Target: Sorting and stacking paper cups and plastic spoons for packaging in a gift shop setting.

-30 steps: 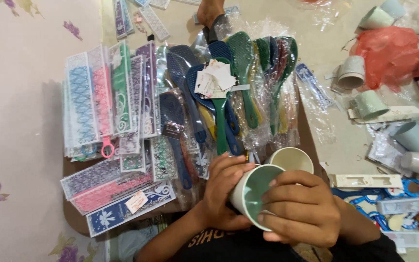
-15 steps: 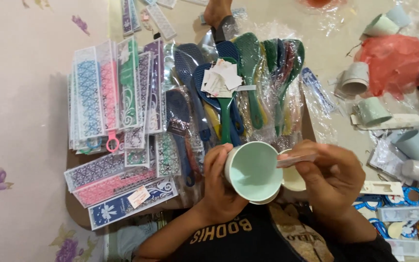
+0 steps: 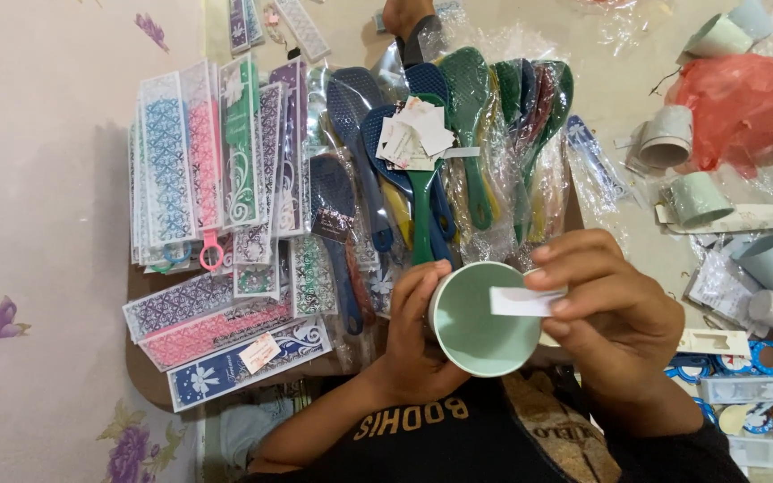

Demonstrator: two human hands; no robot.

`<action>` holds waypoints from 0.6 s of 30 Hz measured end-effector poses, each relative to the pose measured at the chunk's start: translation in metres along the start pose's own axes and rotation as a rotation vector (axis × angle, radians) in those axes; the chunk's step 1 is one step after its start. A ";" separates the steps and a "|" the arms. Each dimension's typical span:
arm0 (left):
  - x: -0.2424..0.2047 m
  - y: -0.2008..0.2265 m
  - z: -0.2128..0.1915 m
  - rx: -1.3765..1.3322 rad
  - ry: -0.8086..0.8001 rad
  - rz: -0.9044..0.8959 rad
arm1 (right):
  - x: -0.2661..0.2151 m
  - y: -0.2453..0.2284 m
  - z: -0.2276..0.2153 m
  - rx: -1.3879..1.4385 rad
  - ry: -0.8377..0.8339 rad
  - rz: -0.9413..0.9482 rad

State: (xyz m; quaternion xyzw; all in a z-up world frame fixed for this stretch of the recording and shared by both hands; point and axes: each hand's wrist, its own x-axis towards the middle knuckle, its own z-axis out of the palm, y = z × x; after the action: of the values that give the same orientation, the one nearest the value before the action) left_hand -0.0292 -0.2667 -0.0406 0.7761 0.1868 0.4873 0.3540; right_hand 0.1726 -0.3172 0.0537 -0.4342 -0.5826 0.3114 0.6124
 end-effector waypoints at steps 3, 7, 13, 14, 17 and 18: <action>0.006 0.007 -0.005 -0.073 -0.049 -0.031 | 0.013 -0.006 0.003 -0.150 -0.106 -0.011; 0.000 0.004 -0.007 -0.079 -0.096 -0.033 | 0.026 -0.015 0.008 -0.249 -0.122 0.010; -0.006 -0.003 -0.006 -0.168 -0.139 0.004 | 0.051 -0.048 0.009 -0.442 -0.292 0.119; -0.005 -0.003 -0.006 -0.163 -0.134 0.013 | 0.053 -0.049 0.008 -0.535 -0.324 0.044; -0.003 0.001 -0.014 -0.218 -0.149 -0.020 | 0.051 -0.048 -0.018 -0.592 -0.393 -0.250; -0.003 0.002 -0.018 -0.278 -0.172 -0.062 | 0.049 -0.046 -0.030 -0.549 -0.422 -0.470</action>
State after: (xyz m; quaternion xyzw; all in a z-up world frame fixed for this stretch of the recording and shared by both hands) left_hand -0.0467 -0.2635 -0.0357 0.7522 0.1103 0.4292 0.4876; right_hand 0.2027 -0.2988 0.1181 -0.3632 -0.8400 0.0783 0.3954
